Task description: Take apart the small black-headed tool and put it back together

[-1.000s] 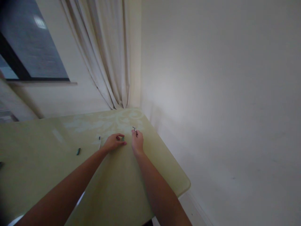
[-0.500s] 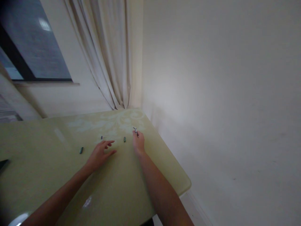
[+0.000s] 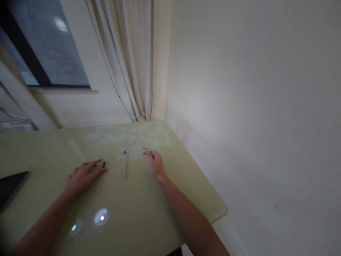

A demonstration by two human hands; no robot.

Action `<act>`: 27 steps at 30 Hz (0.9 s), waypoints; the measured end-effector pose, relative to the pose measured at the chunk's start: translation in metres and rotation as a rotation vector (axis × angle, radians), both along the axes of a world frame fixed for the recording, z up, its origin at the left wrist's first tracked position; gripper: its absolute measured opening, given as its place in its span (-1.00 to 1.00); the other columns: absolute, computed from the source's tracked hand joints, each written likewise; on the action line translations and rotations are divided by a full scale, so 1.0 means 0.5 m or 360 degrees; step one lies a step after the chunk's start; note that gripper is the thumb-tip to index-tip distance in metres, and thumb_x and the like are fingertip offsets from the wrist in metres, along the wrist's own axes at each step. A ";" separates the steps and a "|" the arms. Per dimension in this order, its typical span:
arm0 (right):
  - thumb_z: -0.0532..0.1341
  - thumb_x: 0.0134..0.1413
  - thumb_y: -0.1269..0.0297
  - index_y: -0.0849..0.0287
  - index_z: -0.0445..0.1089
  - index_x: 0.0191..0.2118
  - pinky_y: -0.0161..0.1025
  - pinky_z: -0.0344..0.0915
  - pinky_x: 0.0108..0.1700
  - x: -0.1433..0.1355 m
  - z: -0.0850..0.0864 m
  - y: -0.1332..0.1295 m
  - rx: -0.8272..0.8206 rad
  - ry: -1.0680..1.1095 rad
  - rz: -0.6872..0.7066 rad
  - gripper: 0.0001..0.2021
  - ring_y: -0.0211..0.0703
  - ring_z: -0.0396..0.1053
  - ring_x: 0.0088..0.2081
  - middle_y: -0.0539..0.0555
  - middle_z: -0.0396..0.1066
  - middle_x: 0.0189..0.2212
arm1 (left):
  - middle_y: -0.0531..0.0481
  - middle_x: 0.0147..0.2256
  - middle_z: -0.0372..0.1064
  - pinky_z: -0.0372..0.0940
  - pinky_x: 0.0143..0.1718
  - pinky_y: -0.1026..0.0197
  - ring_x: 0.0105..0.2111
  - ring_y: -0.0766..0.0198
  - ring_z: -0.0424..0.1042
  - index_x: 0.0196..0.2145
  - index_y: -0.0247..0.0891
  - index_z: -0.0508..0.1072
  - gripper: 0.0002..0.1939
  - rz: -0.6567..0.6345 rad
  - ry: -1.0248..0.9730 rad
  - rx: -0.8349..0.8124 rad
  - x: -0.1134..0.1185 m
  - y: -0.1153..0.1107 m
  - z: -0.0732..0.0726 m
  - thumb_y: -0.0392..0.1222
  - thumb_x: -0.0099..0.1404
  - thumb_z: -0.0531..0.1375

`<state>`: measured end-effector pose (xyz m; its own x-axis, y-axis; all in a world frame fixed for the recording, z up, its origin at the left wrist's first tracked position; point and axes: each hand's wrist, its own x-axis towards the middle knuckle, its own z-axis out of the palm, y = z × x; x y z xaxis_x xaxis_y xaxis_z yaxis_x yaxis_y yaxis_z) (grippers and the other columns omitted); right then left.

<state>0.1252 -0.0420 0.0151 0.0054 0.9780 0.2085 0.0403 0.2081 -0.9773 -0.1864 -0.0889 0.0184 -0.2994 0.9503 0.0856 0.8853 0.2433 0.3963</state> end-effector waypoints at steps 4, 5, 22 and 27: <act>0.20 0.24 -0.10 0.14 0.60 -0.25 -0.30 0.09 -0.42 -0.005 0.005 -0.010 0.0004 -0.0059 -0.0045 -0.59 -0.19 0.18 -0.46 -0.04 0.19 -0.56 | -0.22 0.14 0.45 0.21 0.12 -0.39 0.15 -0.35 0.37 0.13 0.03 0.57 -0.43 -0.0018 0.0006 -0.0042 0.001 0.000 0.005 0.29 0.29 0.15; 0.20 0.24 -0.10 0.14 0.60 -0.26 -0.31 0.09 -0.42 -0.005 0.006 -0.010 0.0003 -0.0068 -0.0047 -0.59 -0.19 0.19 -0.46 -0.03 0.20 -0.56 | -0.22 0.13 0.46 0.22 0.11 -0.38 0.14 -0.34 0.37 0.11 0.03 0.58 -0.45 -0.0024 0.0005 -0.0040 0.000 -0.001 0.005 0.29 0.29 0.16; 0.37 0.07 -0.09 0.20 0.50 -0.37 -0.29 -0.24 -0.57 -0.017 0.081 -0.081 -0.0367 0.0193 0.0931 -0.62 -0.37 -0.15 -0.65 -0.20 0.00 -0.72 | -0.01 -0.36 0.44 0.25 -0.16 0.07 -0.34 0.13 0.39 -0.10 -0.11 0.59 -0.64 -0.0805 -0.0456 0.1129 0.216 -0.094 0.056 0.18 0.32 0.31; 0.46 -0.02 -0.05 0.17 0.42 -0.38 -0.31 -0.27 -0.57 -0.026 0.079 -0.095 -0.0557 0.0447 0.1216 -0.61 -0.40 -0.16 -0.64 -0.22 -0.01 -0.69 | 0.08 -0.43 0.28 0.26 -0.32 0.21 -0.41 0.21 0.31 -0.04 -0.12 0.57 -0.60 -0.0871 -0.0632 0.1214 0.217 -0.105 0.063 0.17 0.31 0.34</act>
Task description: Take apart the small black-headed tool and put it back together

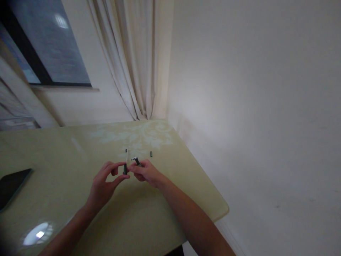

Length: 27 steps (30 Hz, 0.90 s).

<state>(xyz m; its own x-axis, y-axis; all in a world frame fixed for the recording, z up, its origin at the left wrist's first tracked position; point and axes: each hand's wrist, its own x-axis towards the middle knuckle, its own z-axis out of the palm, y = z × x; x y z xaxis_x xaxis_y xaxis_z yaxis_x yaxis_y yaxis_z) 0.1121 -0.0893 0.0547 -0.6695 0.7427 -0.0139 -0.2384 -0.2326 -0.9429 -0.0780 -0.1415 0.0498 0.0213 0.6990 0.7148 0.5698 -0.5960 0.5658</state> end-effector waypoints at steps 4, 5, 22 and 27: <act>0.48 -0.02 -0.01 0.21 0.52 -0.28 -0.30 -0.27 -0.56 -0.006 0.000 -0.006 -0.0010 0.0105 0.0098 -0.63 -0.41 -0.16 -0.63 -0.22 0.01 -0.67 | 0.12 -0.46 0.21 0.25 -0.34 0.23 -0.46 0.26 0.27 -0.06 -0.14 0.56 -0.61 0.0019 -0.0076 -0.0053 -0.004 -0.004 0.000 0.17 0.31 0.34; 0.48 -0.01 -0.01 0.22 0.54 -0.27 -0.30 -0.27 -0.55 -0.007 0.000 -0.009 0.0000 0.0117 0.0108 -0.62 -0.41 -0.16 -0.63 -0.21 0.01 -0.67 | 0.12 -0.46 0.21 0.25 -0.34 0.24 -0.46 0.26 0.26 -0.06 -0.14 0.57 -0.61 0.0016 -0.0089 -0.0071 -0.003 -0.006 0.001 0.16 0.31 0.34; 0.45 0.01 0.02 0.22 0.54 -0.31 -0.30 -0.23 -0.53 -0.005 -0.003 -0.014 0.0094 0.0058 0.0013 -0.67 -0.39 -0.14 -0.62 -0.18 0.06 -0.67 | 0.09 -0.41 0.28 0.28 -0.31 0.22 -0.42 0.26 0.28 0.03 -0.10 0.55 -0.54 -0.0147 -0.0226 -0.0173 0.009 -0.015 0.004 0.11 0.23 0.42; 0.40 0.08 0.03 0.19 0.55 -0.30 -0.31 -0.06 -0.47 0.014 0.009 -0.014 0.0745 -0.0272 -0.0360 -0.71 -0.33 -0.01 -0.55 -0.13 0.09 -0.61 | 0.01 -0.30 0.36 0.31 -0.24 0.21 -0.32 0.23 0.37 0.12 -0.13 0.53 -0.37 -0.0307 -0.0659 -0.0793 0.005 -0.009 0.001 0.24 0.19 0.38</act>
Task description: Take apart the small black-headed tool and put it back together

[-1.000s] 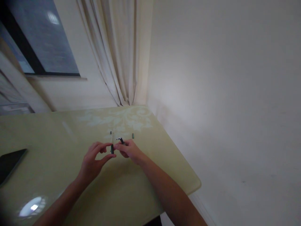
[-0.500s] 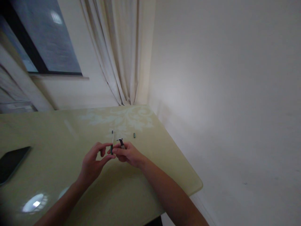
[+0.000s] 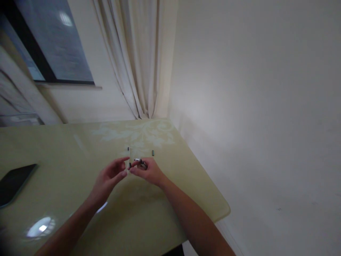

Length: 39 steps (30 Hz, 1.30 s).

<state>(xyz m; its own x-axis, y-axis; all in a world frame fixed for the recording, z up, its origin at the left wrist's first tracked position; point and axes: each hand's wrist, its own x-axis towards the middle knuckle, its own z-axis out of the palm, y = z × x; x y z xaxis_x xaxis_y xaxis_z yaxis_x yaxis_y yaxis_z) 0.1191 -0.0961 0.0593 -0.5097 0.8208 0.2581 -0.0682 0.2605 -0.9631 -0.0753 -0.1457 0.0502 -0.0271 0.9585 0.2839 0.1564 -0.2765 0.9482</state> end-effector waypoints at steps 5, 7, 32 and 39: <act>0.31 0.18 0.18 0.18 0.57 -0.20 -0.30 0.14 -0.41 0.022 0.017 -0.001 0.0655 -0.0347 -0.0249 -0.81 -0.27 0.22 -0.50 -0.03 0.36 -0.49 | 0.08 -0.45 0.23 0.11 -0.44 0.29 -0.46 0.33 0.16 -0.04 -0.25 0.61 -0.39 -0.0227 -0.0258 -0.0500 -0.005 0.010 -0.023 0.32 0.19 0.33; 0.28 0.18 0.22 0.16 0.56 -0.15 -0.30 0.24 -0.33 0.028 0.014 0.003 0.0919 -0.0456 -0.0272 -0.81 -0.22 0.35 -0.43 0.04 0.49 -0.39 | 0.13 -0.48 0.12 -0.01 -0.50 0.33 -0.52 0.39 0.01 -0.12 -0.28 0.61 -0.42 -0.0316 -0.0445 -0.0596 -0.002 0.010 -0.029 0.31 0.19 0.36; 0.30 0.24 0.17 0.15 0.56 -0.03 -0.30 0.16 -0.36 0.026 0.006 -0.002 0.1387 -0.0501 -0.0306 -0.74 -0.25 0.33 -0.44 0.04 0.47 -0.40 | 0.06 -0.48 0.31 -0.01 -0.53 0.32 -0.55 0.39 0.10 -0.09 -0.27 0.65 -0.47 -0.0150 -0.0182 -0.0340 0.012 -0.006 0.004 0.22 0.19 0.39; 0.37 0.13 0.02 0.21 0.50 -0.36 -0.32 -0.10 -0.52 -0.013 0.003 -0.001 -0.0201 0.0006 0.0036 -0.69 -0.36 -0.01 -0.58 -0.12 0.15 -0.61 | 0.12 -0.43 0.28 0.10 -0.52 0.32 -0.54 0.38 0.13 0.02 -0.15 0.62 -0.58 0.0316 0.0542 0.0568 0.007 -0.012 0.010 0.03 0.25 0.42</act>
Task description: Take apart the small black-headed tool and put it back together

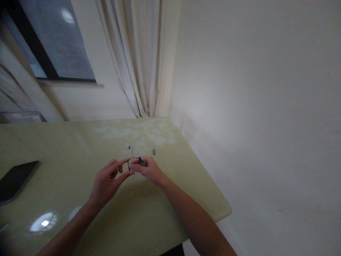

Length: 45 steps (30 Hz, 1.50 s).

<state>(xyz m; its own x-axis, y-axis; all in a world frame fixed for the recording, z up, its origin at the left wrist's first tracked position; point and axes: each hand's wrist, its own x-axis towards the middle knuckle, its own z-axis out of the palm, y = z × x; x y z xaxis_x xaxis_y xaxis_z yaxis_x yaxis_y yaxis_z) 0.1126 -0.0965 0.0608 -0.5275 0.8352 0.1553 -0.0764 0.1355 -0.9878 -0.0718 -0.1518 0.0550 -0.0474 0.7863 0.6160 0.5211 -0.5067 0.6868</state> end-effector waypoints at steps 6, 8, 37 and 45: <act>0.44 0.03 0.11 0.22 0.50 -0.40 -0.31 -0.23 -0.57 -0.007 -0.006 -0.004 -0.0375 0.0242 0.0146 -0.74 -0.41 -0.10 -0.64 -0.17 0.13 -0.69 | 0.11 -0.41 0.29 0.13 -0.54 0.35 -0.53 0.40 0.16 0.05 -0.18 0.59 -0.58 -0.0035 0.0106 0.0130 0.004 -0.003 -0.008 0.03 0.30 0.39; 0.45 0.01 0.12 0.22 0.50 -0.40 -0.31 -0.25 -0.58 -0.007 -0.007 -0.004 -0.0434 0.0276 0.0174 -0.74 -0.41 -0.11 -0.65 -0.18 0.12 -0.70 | 0.11 -0.40 0.29 0.14 -0.55 0.37 -0.53 0.40 0.16 0.06 -0.18 0.58 -0.57 -0.0054 0.0109 0.0130 0.005 -0.004 -0.006 0.04 0.30 0.39; 0.47 -0.02 -0.02 0.22 0.54 -0.35 -0.29 -0.18 -0.50 -0.012 0.000 -0.019 0.0076 -0.0074 -0.0253 -0.64 -0.38 -0.10 -0.57 -0.19 -0.02 -0.66 | -0.01 -0.28 0.47 0.31 -0.28 0.25 -0.33 0.22 0.48 0.10 -0.15 0.55 -0.64 0.0152 0.0405 0.0096 0.006 -0.013 -0.012 -0.13 0.37 0.31; 0.54 -0.14 0.06 0.21 0.47 -0.37 -0.29 -0.27 -0.57 -0.015 -0.004 -0.009 -0.0633 0.0243 0.0095 -0.62 -0.43 -0.13 -0.63 -0.17 0.15 -0.64 | 0.05 -0.30 0.39 0.21 -0.46 0.30 -0.52 0.37 0.23 0.14 -0.13 0.53 -0.58 0.0062 0.0233 0.0035 0.007 -0.014 -0.012 -0.08 0.35 0.34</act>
